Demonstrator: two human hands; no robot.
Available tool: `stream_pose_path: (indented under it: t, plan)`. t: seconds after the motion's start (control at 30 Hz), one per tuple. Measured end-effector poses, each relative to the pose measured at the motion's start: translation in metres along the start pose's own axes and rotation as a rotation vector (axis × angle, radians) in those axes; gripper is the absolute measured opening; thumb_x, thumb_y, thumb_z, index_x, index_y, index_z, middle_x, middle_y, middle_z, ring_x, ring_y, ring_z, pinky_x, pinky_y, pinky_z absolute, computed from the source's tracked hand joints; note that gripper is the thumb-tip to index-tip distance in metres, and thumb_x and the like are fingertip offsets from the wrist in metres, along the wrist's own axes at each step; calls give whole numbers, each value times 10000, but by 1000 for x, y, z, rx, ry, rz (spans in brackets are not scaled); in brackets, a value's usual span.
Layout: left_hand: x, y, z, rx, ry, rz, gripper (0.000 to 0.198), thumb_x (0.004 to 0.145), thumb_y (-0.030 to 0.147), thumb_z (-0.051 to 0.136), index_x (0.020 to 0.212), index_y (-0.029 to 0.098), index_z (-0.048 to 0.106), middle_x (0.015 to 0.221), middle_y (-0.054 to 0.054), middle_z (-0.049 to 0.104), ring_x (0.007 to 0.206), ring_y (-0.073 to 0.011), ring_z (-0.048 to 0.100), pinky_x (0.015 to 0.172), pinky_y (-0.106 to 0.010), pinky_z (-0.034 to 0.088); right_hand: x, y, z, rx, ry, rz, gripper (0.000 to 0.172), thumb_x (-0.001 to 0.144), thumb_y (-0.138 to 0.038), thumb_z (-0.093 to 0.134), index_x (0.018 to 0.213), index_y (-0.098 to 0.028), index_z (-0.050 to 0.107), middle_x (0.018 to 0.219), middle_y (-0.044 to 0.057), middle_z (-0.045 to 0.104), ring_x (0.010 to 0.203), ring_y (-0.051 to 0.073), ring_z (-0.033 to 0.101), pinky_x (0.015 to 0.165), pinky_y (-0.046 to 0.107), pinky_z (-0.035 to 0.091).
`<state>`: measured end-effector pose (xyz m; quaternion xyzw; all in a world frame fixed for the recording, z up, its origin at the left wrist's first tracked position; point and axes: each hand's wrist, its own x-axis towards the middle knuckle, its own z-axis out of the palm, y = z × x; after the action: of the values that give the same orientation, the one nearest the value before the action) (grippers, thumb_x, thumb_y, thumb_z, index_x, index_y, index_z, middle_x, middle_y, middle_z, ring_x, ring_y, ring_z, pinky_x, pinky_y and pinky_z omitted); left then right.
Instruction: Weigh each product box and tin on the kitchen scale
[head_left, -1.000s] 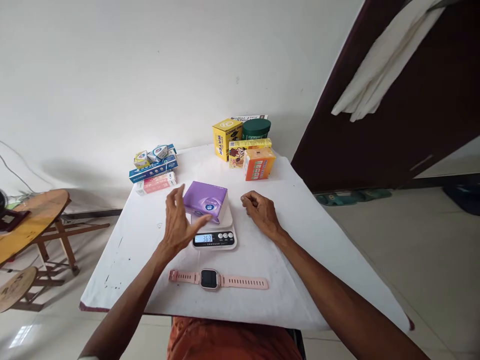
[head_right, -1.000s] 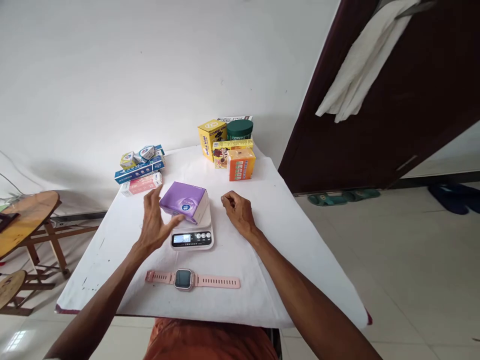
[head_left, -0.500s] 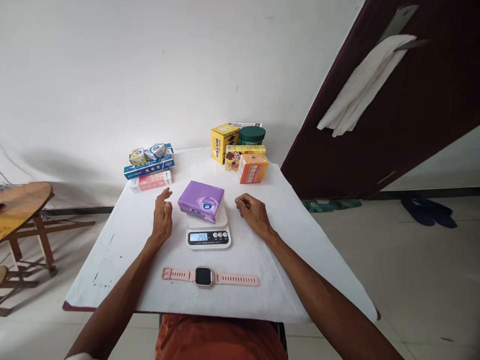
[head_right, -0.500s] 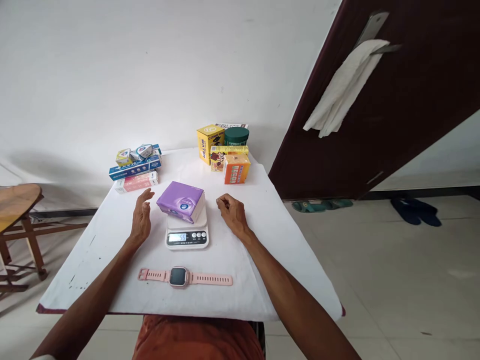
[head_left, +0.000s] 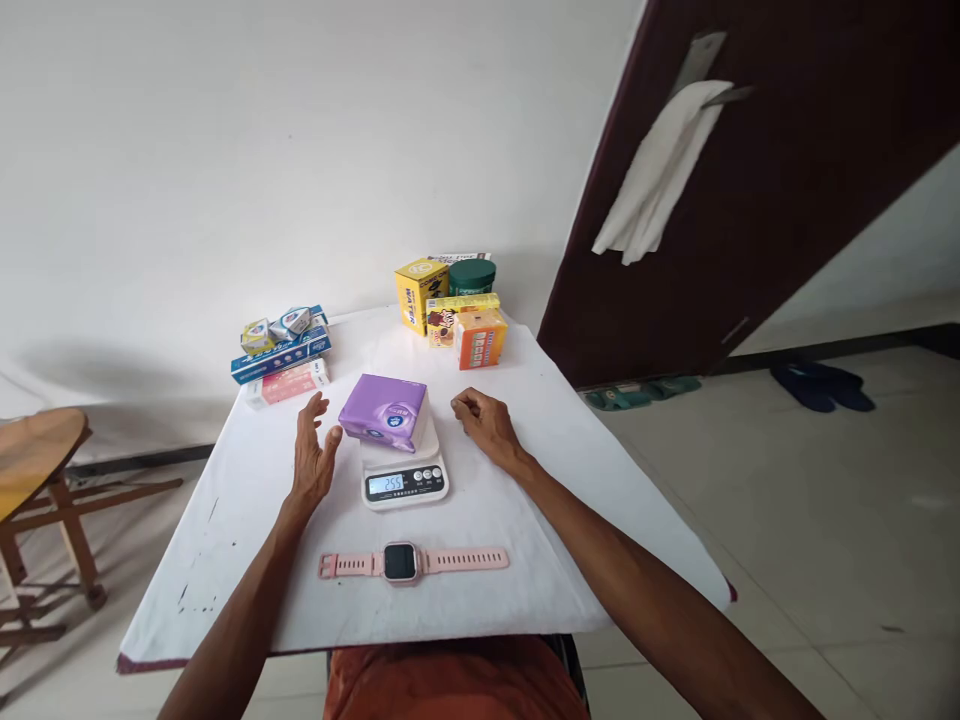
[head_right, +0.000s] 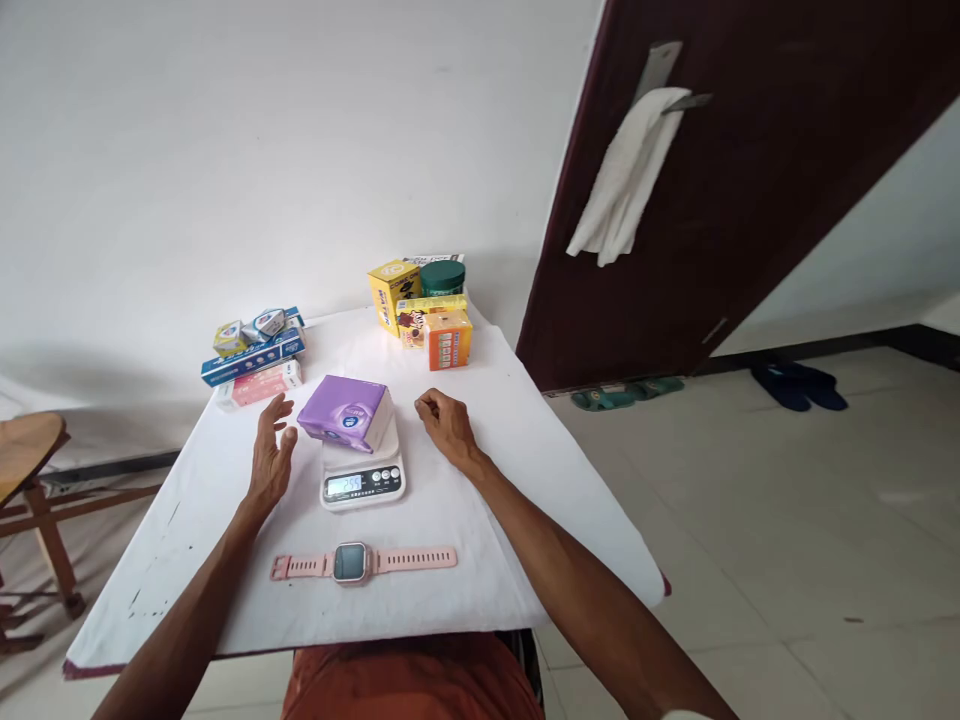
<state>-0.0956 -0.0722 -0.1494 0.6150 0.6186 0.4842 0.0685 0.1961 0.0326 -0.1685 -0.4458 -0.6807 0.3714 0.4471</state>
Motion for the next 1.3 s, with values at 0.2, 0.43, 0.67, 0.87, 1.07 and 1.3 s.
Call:
stream_pose_path:
  t: [0.2,0.43,0.67,0.87,1.07,1.3]
  plan:
    - [4,10,-4,17,-28,108,759,972,693,468,1578,248,358,1465,-180,544,1327,-344,564,1056,-548,488,3,-1,0,25,22,-42,245,882,-416,500,731,-230,551,648,-26,550,601,134,483,580,257,390]
    - [24,45,-11,154,-192,239,862,886,655,663,1589,276,339,1540,-172,470,1448,-383,440,1155,-613,412,5,-1,0,24,44,-60,237,880,-396,516,715,-228,543,642,-30,563,613,136,489,609,264,400]
    - [77,78,-10,344,-506,405,1047,705,744,793,1570,308,397,1525,-168,501,1417,-412,459,1148,-624,396,6,1,1,13,50,-71,217,876,-364,514,713,-226,554,642,-25,579,623,139,515,613,260,398]
    - [102,89,3,557,-787,379,1187,495,586,956,1536,316,455,1520,-168,513,1423,-470,440,1155,-649,335,4,2,0,19,45,-66,226,879,-385,501,722,-230,548,646,-23,571,614,142,513,609,268,401]
    - [99,100,8,615,-800,320,988,530,513,945,1417,316,556,1318,-120,616,1252,-412,569,1091,-572,400,1,3,0,22,15,-48,235,887,-394,509,735,-225,572,665,-8,590,624,153,520,619,283,395]
    - [101,104,6,718,-901,295,1109,591,444,909,1552,268,386,1501,-154,500,1376,-418,475,1154,-571,347,2,4,0,17,23,-40,222,893,-371,517,732,-225,566,656,-14,592,609,144,511,639,278,401]
